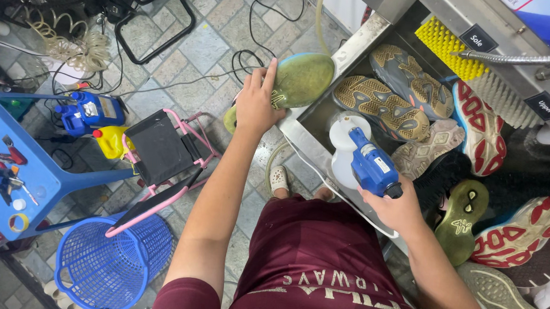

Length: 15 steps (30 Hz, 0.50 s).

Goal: The person cleans a green and blue sneaker using a handheld electric sprayer and a small brush. They spray the sole with a cleaning solution, scrub the surface, and then refill the sprayer from a sink. The person continues to spray and scrub the shoe's sole and upper sections.

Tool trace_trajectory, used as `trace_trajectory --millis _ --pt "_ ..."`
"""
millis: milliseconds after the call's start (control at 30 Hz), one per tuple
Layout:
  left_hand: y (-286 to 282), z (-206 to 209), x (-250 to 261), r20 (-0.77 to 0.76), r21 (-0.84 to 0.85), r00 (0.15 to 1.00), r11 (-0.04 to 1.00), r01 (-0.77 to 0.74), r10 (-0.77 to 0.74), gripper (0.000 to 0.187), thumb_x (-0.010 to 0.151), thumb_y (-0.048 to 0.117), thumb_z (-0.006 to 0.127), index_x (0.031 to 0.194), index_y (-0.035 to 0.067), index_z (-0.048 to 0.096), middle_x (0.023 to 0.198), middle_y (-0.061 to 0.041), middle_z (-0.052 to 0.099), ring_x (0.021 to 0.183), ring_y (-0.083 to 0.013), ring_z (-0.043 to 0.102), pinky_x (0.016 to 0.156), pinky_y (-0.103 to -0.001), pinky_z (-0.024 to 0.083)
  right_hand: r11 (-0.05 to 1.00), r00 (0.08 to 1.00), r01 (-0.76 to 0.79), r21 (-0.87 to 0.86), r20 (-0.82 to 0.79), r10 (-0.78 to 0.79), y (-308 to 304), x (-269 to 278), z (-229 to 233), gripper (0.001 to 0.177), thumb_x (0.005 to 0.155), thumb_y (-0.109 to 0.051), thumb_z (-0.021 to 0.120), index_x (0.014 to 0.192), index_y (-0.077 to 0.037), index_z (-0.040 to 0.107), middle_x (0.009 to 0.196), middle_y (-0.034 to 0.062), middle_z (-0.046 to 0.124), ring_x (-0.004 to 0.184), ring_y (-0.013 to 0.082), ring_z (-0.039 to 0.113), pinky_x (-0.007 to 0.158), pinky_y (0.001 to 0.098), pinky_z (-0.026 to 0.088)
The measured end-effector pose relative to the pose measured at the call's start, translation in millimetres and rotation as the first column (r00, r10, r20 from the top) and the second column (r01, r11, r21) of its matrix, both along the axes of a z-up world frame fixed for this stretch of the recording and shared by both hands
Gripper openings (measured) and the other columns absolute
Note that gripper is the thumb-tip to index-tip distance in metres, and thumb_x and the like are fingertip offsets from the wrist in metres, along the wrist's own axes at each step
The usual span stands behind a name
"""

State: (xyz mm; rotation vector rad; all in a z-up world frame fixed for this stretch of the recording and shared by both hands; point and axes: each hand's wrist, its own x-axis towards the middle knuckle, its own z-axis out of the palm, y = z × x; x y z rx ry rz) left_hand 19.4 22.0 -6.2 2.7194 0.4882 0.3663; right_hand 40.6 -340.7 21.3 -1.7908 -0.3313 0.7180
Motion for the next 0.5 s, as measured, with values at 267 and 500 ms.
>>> trace_trajectory --millis 267,500 --pt "-0.9 0.3 0.5 0.008 0.010 1.000 1.000 -0.006 0.006 0.120 0.048 0.020 0.092 0.155 0.014 0.039 0.123 -0.009 0.055 0.110 -0.0318 0.055 0.094 -0.041 0.051 0.999 1.000 -0.006 -0.034 0.025 0.007 4.2 -3.0 -4.5 0.014 0.081 -0.006 0.079 0.091 -0.002 0.069 0.071 0.0025 0.071 0.064 0.0092 0.065 0.062 0.0269 0.052" --pt "-0.7 0.2 1.4 0.013 0.009 1.000 1.000 -0.003 0.003 0.119 0.048 0.020 0.092 0.155 0.013 0.040 0.124 -0.009 0.056 0.110 -0.0319 0.056 0.095 -0.041 0.051 0.999 1.000 0.008 -0.033 0.009 -0.008 9.9 -5.0 -3.6 0.012 0.081 -0.006 0.078 0.090 -0.003 0.070 0.071 0.0023 0.071 0.063 0.0095 0.066 0.062 0.0269 0.052"
